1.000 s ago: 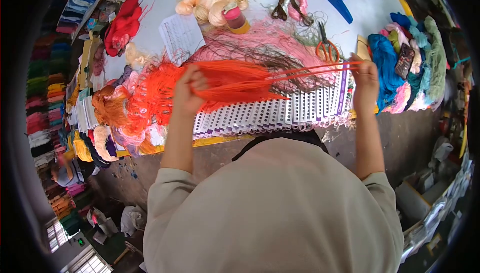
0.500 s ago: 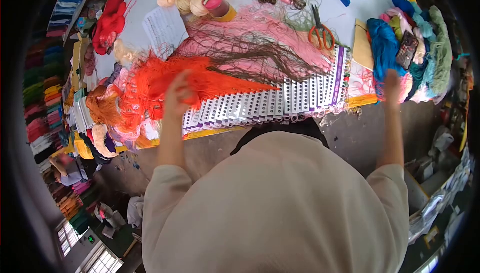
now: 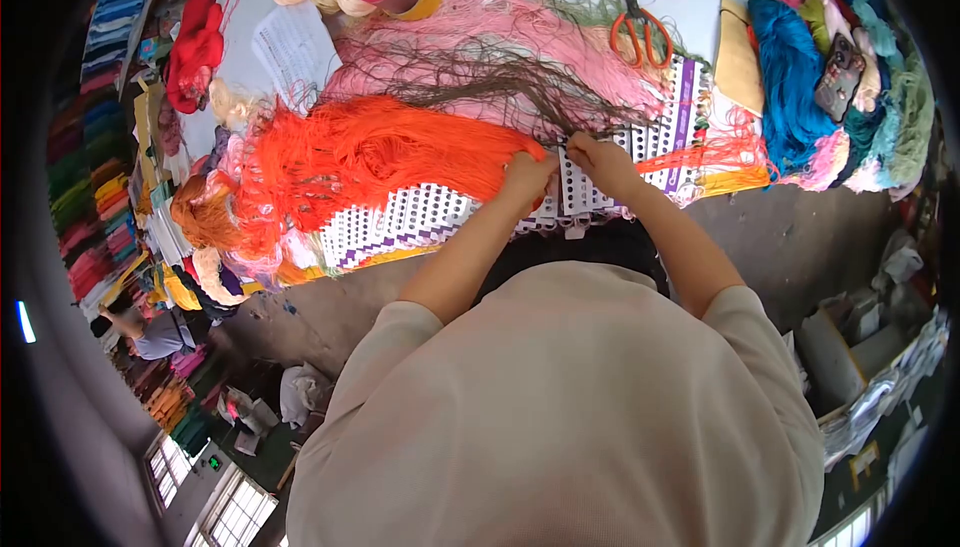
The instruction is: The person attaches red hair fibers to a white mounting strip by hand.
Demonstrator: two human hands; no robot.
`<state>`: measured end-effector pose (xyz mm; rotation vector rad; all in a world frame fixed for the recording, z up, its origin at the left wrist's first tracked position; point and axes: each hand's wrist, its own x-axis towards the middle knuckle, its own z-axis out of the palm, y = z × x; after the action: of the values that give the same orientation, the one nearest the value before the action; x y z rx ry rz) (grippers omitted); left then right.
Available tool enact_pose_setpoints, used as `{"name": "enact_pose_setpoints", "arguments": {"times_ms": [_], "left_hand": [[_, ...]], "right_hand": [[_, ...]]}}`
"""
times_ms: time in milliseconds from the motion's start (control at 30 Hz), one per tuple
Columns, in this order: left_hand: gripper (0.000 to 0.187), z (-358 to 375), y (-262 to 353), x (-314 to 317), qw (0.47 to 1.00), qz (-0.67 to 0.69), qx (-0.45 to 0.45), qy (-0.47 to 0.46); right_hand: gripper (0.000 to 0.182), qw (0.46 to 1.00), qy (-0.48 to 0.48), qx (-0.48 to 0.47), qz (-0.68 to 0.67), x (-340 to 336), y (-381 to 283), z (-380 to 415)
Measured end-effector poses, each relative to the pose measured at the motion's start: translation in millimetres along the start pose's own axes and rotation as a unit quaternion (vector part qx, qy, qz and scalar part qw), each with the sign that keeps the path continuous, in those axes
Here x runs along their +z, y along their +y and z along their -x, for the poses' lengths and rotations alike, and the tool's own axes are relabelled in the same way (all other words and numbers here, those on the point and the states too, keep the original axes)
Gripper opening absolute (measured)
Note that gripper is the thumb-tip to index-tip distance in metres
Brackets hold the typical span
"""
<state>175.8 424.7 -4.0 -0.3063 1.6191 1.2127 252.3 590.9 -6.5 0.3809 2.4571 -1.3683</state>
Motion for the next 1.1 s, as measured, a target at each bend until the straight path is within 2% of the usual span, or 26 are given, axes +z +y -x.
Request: {"name": "enact_pose_setpoints", "arguments": {"times_ms": [33,167,333,467,533,567,600,667,700,733,800,933,1000,1033,1100], "left_hand": [[0.018,-1,-1,1,0.999,0.048,-0.004,-0.002],[0.016,-4,1,-1,0.994,0.086,0.015,-0.059],[0.018,-3,12,6,0.998,-0.046,0.009,-0.029],[0.018,-5,10,-1,0.996,-0.089,0.014,-0.018],[0.016,-9,5,-21,0.975,-0.180,0.115,0.061],[0.015,-10,3,-32,0.989,-0.100,0.097,0.058],[0.015,-8,6,-39,0.988,-0.103,0.097,0.058],[0.013,-2,7,-50,0.995,0.003,0.098,0.015],[0.013,3,15,-52,0.995,-0.064,0.072,-0.003],[0.013,3,14,-51,0.995,-0.065,0.073,-0.002],[0.017,2,14,-41,0.997,0.058,0.042,-0.007],[0.021,0,15,-36,0.997,0.067,0.030,0.000],[0.022,-5,11,-33,0.996,-0.023,0.079,0.016],[0.022,-3,12,-33,0.996,-0.023,0.080,0.017],[0.020,3,14,-31,0.999,0.004,0.038,-0.004]], "right_hand": [[0.015,1.000,-0.014,0.002,-0.023,-2,1,0],[0.017,0.998,-0.027,0.017,-0.059,-5,1,-4],[0.017,0.998,-0.022,0.020,-0.058,-2,3,-6],[0.018,0.994,-0.045,0.050,-0.084,-6,-1,-2],[0.020,0.989,-0.037,0.066,-0.123,-6,-1,0],[0.020,0.990,-0.036,0.064,-0.124,-7,-1,0],[0.020,0.990,-0.041,0.062,-0.121,-8,-1,0],[0.021,0.990,-0.048,0.060,-0.119,-7,-2,2],[0.021,0.990,-0.051,0.064,-0.115,-7,-3,1],[0.021,0.990,-0.053,0.068,-0.110,-7,-4,0],[0.021,0.989,-0.057,0.078,-0.110,-8,-5,0],[0.022,0.988,-0.062,0.079,-0.114,-7,-5,2],[0.023,0.989,-0.063,0.077,-0.110,-5,-5,0],[0.024,0.988,-0.062,0.087,-0.108,-5,-6,-1],[0.025,0.988,-0.060,0.097,-0.106,-5,-6,-1]]}}
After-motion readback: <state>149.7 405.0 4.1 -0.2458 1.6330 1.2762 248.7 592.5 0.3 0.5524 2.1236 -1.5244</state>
